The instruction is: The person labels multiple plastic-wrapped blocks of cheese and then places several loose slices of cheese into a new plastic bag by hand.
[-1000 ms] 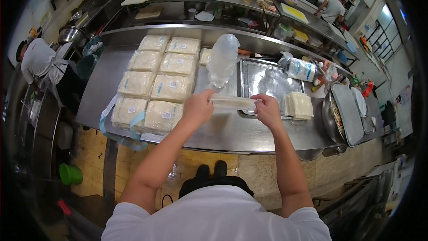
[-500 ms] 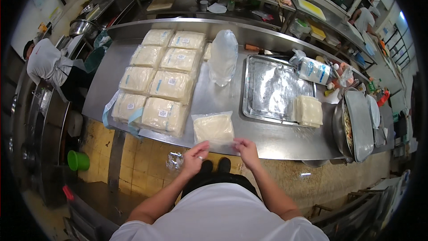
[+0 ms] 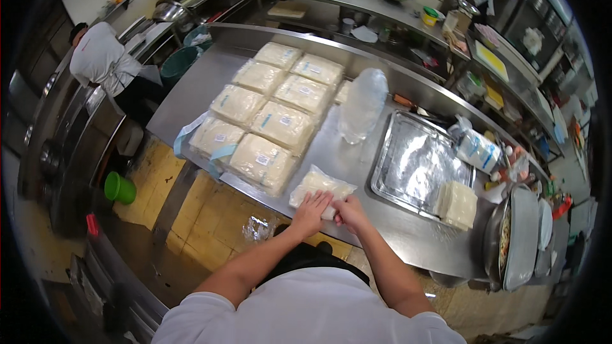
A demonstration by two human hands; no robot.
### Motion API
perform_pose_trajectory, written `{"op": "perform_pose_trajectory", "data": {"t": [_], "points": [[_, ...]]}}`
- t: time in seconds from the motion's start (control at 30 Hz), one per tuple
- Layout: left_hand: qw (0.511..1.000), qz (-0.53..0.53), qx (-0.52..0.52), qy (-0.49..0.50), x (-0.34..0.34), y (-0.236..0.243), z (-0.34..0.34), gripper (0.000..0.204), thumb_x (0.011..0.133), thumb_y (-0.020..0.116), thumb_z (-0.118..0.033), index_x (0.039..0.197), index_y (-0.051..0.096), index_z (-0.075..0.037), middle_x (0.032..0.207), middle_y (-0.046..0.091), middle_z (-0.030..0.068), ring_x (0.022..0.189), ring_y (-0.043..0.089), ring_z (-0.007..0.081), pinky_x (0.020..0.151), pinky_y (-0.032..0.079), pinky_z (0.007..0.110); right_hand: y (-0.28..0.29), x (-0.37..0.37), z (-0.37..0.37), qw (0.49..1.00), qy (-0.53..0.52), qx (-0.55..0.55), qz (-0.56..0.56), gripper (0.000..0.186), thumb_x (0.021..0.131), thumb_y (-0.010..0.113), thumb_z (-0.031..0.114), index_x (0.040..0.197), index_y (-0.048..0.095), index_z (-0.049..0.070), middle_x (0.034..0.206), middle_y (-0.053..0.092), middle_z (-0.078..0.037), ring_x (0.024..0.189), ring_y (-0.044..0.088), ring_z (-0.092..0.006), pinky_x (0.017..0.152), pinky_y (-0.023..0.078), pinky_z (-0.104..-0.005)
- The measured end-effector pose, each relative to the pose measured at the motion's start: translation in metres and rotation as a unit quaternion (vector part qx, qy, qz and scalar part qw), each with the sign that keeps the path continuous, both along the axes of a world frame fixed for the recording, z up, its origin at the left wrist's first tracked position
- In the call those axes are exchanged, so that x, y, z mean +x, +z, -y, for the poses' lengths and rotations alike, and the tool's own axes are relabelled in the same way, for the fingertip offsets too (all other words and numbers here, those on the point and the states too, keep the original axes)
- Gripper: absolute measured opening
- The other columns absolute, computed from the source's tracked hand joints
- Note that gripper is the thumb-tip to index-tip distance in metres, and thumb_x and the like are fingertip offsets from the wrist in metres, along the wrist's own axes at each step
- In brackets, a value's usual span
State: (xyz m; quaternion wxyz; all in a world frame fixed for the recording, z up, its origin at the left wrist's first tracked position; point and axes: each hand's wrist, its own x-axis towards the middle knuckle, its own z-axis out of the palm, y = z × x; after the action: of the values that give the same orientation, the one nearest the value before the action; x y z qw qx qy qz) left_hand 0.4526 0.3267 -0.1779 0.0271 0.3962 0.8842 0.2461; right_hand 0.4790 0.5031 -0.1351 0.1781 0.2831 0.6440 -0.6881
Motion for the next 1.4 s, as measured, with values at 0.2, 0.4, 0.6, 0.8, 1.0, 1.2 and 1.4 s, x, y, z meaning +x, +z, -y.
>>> {"op": "perform_pose_trajectory", "data": {"t": [0.2, 0.4, 0.6, 0.8, 1.0, 1.2, 1.4], "points": [[0.875, 0.419, 0.211, 0.118, -0.046, 0.039, 0.013, 0.049, 0.093, 0.06, -0.013, 0.14, 0.048, -0.004, 0.135, 0.06, 0.0154, 0.118, 0.061, 0.032, 0.096, 0.051, 0.044, 0.025, -0.039, -0.032, 0.875, -0.075, 0.334, -0.342, 0.03, 0.09, 0.071, 0.021, 0.105, 0.065, -0.004, 0.082, 0.069, -0.008, 0.064, 0.063, -0.0156, 0.062, 0.053, -0.0303], [0.511, 0.74, 0.432, 0.063, -0.079, 0.068, 0.073, 0.055, 0.102, 0.054, -0.037, 0.144, 0.042, -0.004, 0.139, 0.056, 0.0141, 0.123, 0.058, 0.0279, 0.104, 0.047, 0.046, 0.085, -0.098, 0.011, 0.983, 0.097, 0.08, -0.137, 0.028, 0.083, 0.08, 0.015, 0.102, 0.07, -0.003, 0.082, 0.07, -0.005, 0.071, 0.063, -0.0127, 0.067, 0.051, -0.0277], [0.437, 0.765, 0.471, 0.05, -0.126, 0.08, 0.146, 0.06, 0.101, 0.052, -0.044, 0.146, 0.041, -0.004, 0.141, 0.054, 0.0139, 0.128, 0.054, 0.0292, 0.109, 0.043, 0.047, 0.113, -0.161, 0.099, 0.96, 0.051, 0.184, -0.207, 0.023, 0.074, 0.081, -0.001, 0.077, 0.059, 0.006, 0.072, 0.063, 0.0, 0.064, 0.056, -0.0055, 0.056, 0.042, -0.0205], [0.374, 0.777, 0.505, 0.022, -0.17, 0.096, 0.218, 0.068, 0.098, 0.054, -0.047, 0.148, 0.039, -0.003, 0.146, 0.05, 0.0158, 0.133, 0.05, 0.0303, 0.112, 0.039, 0.048, 0.151, -0.215, 0.158, 0.983, 0.021, 0.068, -0.169, 0.059, 0.083, 0.081, 0.024, 0.131, 0.055, 0.001, 0.116, 0.065, -0.01, 0.097, 0.061, -0.0119, 0.074, 0.047, -0.025], [0.316, 0.743, 0.59, 0.0, -0.206, 0.11, 0.265, 0.065, 0.1, 0.052, -0.046, 0.148, 0.039, -0.004, 0.146, 0.05, 0.0153, 0.135, 0.048, 0.0312, 0.114, 0.035, 0.05, 0.098, -0.197, 0.179, 0.954, 0.116, -0.264, -0.082, 0.08, 0.082, 0.081, 0.031, 0.144, 0.041, -0.001, 0.137, 0.057, -0.013, 0.12, 0.061, -0.0248, 0.1, 0.052, -0.0424], [0.267, 0.661, 0.701, -0.008, -0.264, 0.134, 0.328, 0.051, 0.102, 0.051, -0.034, 0.142, 0.047, -0.002, 0.14, 0.056, 0.0143, 0.129, 0.052, 0.031, 0.113, 0.037, 0.047, 0.14, -0.255, 0.257, 0.962, 0.023, -0.212, -0.169, 0.056, 0.086, 0.074, 0.01, 0.134, 0.05, -0.005, 0.122, 0.066, -0.015, 0.111, 0.065, -0.0254, 0.097, 0.053, -0.0397], [0.638, 0.538, 0.513, 0.202, -0.321, 0.144, 0.378, 0.039, 0.096, 0.064, -0.016, 0.128, 0.058, 0.004, 0.117, 0.067, 0.0147, 0.1, 0.067, 0.0219, 0.091, 0.053, 0.036, 0.133, -0.298, 0.281, 0.978, 0.051, -0.137, -0.15, 0.036, 0.086, 0.075, 0.007, 0.117, 0.061, -0.005, 0.098, 0.07, -0.01, 0.079, 0.067, -0.0179, 0.064, 0.056, -0.0299]]}}
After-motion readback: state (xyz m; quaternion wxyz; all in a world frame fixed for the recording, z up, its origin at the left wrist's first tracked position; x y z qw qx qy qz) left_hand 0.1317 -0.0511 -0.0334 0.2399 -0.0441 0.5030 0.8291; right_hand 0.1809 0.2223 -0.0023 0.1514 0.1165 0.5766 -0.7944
